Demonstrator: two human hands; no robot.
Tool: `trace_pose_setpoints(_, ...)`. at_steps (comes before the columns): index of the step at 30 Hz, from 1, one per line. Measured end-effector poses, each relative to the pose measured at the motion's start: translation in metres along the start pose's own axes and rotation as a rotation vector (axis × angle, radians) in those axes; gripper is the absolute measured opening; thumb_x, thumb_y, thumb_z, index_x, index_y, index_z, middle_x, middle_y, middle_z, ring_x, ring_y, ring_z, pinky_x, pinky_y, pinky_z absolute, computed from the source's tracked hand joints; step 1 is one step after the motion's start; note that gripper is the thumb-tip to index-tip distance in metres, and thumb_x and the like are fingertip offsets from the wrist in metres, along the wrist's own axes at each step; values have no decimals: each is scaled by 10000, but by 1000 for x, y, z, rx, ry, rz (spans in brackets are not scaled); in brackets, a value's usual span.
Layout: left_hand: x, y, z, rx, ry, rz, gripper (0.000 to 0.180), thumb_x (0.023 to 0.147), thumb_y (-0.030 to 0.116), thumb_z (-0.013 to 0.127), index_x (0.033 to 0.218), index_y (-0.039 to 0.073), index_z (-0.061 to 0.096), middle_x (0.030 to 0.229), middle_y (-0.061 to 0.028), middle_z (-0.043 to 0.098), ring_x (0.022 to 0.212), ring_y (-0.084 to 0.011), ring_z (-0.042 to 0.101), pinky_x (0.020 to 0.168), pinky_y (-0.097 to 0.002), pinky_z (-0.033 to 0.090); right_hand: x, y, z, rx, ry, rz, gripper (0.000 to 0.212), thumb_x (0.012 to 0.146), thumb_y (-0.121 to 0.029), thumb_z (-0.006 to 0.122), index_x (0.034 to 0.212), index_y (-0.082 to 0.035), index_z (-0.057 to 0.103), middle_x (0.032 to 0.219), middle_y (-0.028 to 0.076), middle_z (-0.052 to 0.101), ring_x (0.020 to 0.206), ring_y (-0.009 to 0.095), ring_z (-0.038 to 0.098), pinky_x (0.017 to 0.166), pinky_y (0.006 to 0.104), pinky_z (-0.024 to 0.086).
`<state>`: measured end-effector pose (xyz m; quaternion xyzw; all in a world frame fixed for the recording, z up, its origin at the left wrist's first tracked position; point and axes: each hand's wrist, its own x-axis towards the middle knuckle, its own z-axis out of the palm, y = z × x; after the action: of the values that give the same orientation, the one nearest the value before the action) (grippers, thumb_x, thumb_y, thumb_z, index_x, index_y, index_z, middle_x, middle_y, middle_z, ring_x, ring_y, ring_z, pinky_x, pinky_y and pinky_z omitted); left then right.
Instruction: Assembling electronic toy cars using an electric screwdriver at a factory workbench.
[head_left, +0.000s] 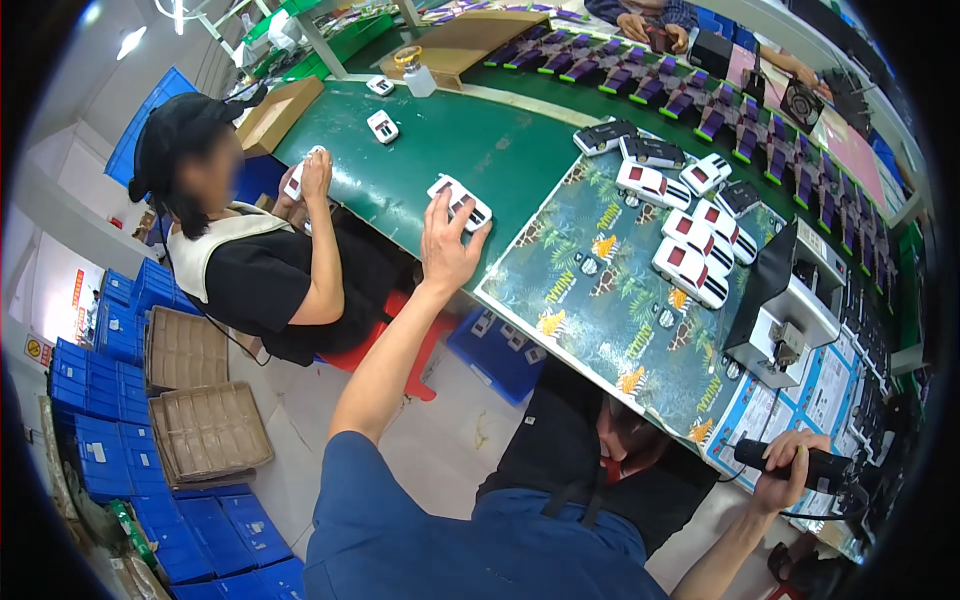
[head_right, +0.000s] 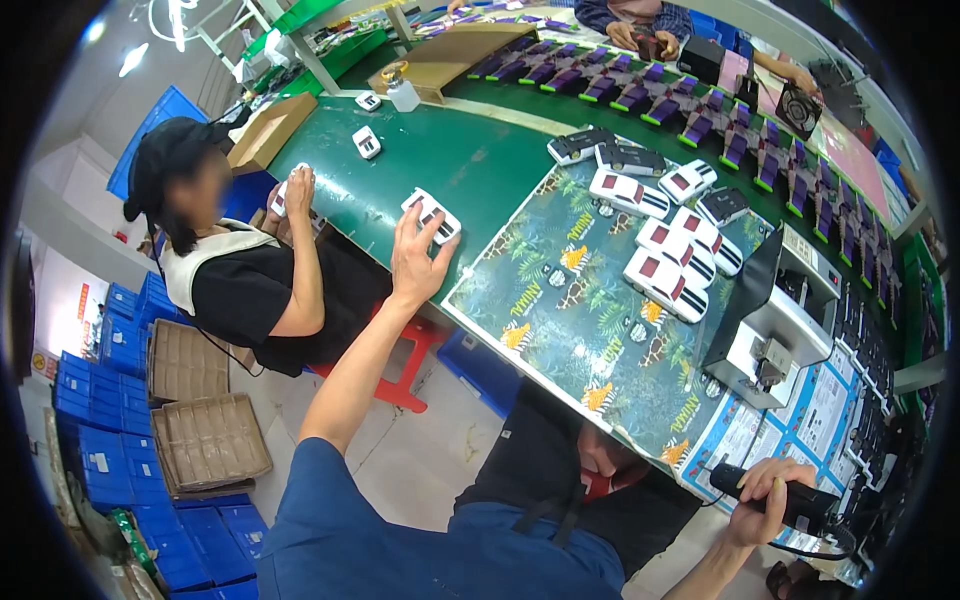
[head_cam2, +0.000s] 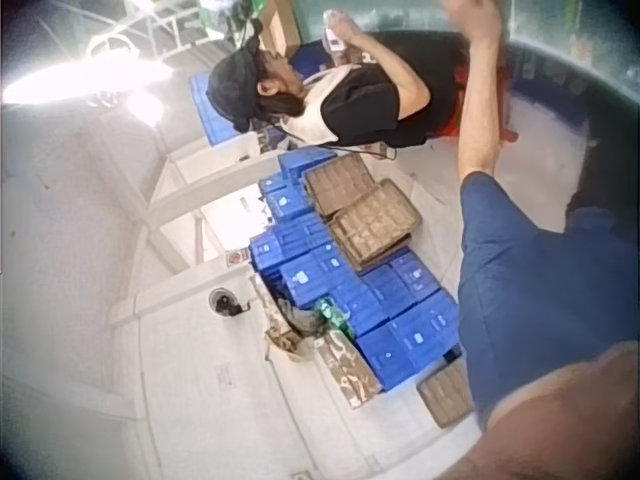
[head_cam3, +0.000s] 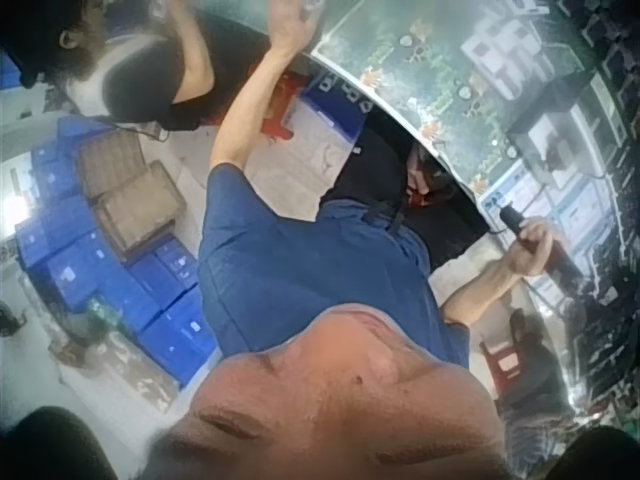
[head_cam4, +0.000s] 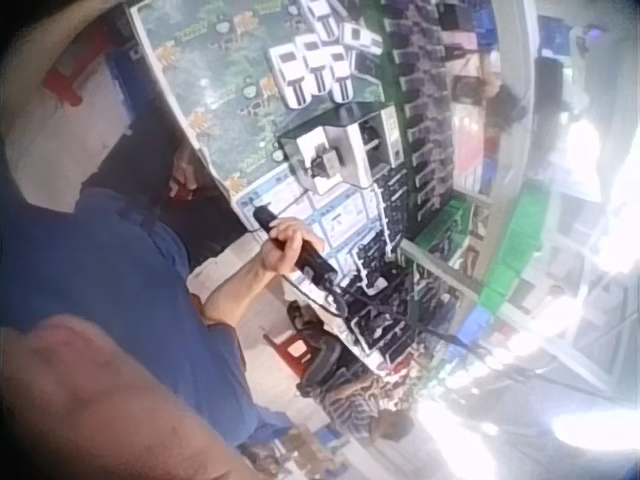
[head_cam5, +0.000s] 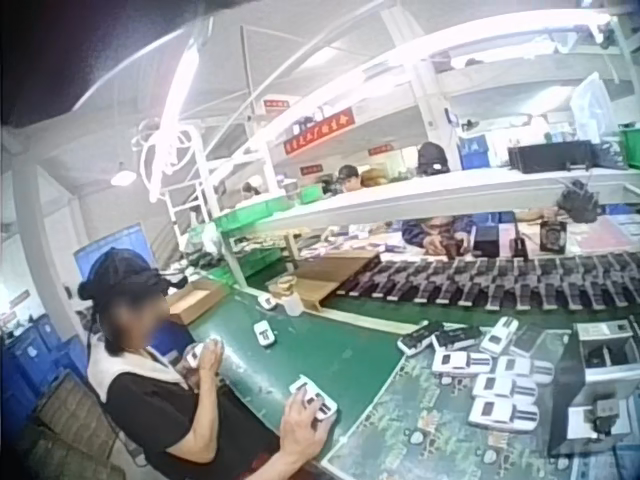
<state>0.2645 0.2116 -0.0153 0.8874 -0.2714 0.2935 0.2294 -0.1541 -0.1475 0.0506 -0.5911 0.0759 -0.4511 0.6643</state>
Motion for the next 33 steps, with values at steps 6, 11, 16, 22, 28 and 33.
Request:
trace_pose_setpoints(6,37,-66,2,76,-57,5,418,813,221,732,1182,47,640,1375,-282,465,1284,-447,437,1049,-473,400,0,-1,0,-8,44,26,122,909,-118,544,888,-45,448,606,29,405,463,99,380,452,221,350)
trace_pose_setpoints(11,65,-128,15,111,-103,-31,410,864,254,688,1212,47,627,1410,-263,449,1334,-437,398,1080,-463,383,-3,-5,3,-59,68,24,133,919,-130,542,875,-59,439,600,31,395,461,102,377,444,211,342)
trace_pose_setpoints(16,86,-171,18,165,-97,-13,382,842,245,703,1183,83,647,1385,-222,483,1279,-417,452,1039,-470,416,-2,-5,3,-51,98,52,127,922,-136,539,901,-56,443,620,22,381,463,95,364,429,217,317)
trace_pose_setpoints(22,104,-170,27,437,99,-600,539,822,274,727,1279,75,521,1440,-215,405,1298,-395,430,979,-543,428,0,-4,4,-69,94,47,122,927,-144,530,899,-60,447,626,13,375,463,85,353,424,216,295)
trace_pose_setpoints(28,68,-138,35,311,30,-486,637,862,342,666,1341,-22,454,1459,-282,353,1360,-412,340,1084,-551,311,-3,-4,5,-79,61,8,127,928,-142,537,887,-60,450,620,15,370,466,89,350,441,215,309)
trace_pose_setpoints(33,15,-82,15,159,-35,-315,583,873,414,633,1251,-23,557,1396,-285,436,1310,-415,399,1109,-495,294,-4,-4,4,-34,75,18,138,921,-136,547,870,-60,444,624,23,375,467,93,352,441,215,310)
